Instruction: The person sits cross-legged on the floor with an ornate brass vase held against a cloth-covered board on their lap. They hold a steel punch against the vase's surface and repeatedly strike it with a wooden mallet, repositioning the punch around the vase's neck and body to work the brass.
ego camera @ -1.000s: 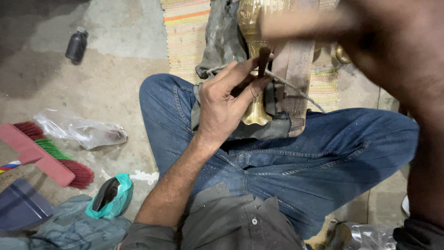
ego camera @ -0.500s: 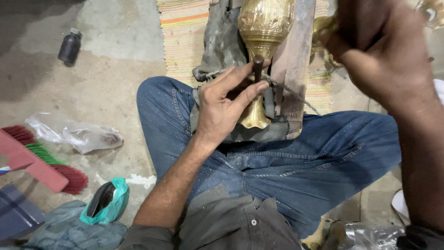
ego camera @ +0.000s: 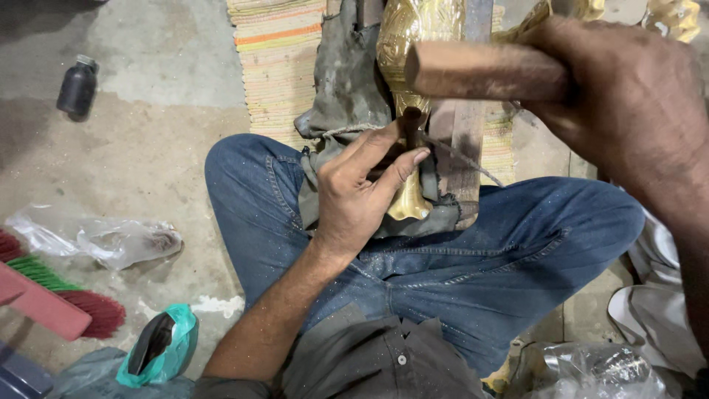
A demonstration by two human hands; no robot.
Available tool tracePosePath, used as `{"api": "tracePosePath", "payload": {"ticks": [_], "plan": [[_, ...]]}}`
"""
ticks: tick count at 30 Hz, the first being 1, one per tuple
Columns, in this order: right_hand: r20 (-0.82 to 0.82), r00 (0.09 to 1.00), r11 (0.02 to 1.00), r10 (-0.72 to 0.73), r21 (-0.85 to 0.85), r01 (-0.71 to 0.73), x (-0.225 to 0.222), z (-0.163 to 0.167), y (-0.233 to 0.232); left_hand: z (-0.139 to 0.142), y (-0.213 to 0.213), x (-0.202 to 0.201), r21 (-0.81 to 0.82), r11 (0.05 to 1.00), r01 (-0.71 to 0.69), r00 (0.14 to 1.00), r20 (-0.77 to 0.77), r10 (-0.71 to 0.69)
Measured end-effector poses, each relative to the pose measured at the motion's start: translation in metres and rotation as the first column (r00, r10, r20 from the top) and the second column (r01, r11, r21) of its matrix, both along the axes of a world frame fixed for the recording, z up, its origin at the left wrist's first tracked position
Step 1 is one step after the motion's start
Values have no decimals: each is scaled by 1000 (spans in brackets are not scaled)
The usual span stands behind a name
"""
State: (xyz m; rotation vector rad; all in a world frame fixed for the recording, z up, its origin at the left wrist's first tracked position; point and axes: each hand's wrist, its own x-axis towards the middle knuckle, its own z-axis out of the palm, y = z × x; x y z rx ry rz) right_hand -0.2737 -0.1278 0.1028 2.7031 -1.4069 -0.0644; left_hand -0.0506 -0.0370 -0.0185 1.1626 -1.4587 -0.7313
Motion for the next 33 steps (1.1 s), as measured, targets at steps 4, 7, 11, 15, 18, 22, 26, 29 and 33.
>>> {"api": "tracePosePath", "payload": {"ticks": [4,7,11,15,18,22,26,29,33], "plan": [[44,998,999,44,-1,-44,-2,1,-3,-3,0,-1,-8,1000,3,999,36,-3],[258,963,993,73,74,-95,-6,-2,-4,-8,-2,-2,27,999,37,999,-2,-37],[382,924,971,13,217,-103,-5,-8,-6,-12,-1,-1,8,999,47,999,21,-47],[22,1000,989,-12,146,9,-7,-11,-9,-14,-1,-1,-17,999,36,999,34,-36],[163,982,972,-97,229,58,-10,-13,-8,-14,0,0,-20,999,32,998,57,-30],[184,981,981,-54,191,18,-15,-16,-10,-12,2,0,-14,999,32,999,29,-32],[-222,967,992,128,24,-125,-14,-17,-12,-12,3,0,-39,998,40,998,55,-38],[-124,990,996,67,-43,-72,-13,-12,-6,-14,5,0,-12,999,35,997,71,-34],[-113,992,996,51,-69,-59,-13,-9,-1,-16,5,2,-26,999,41,998,42,-40]]}}
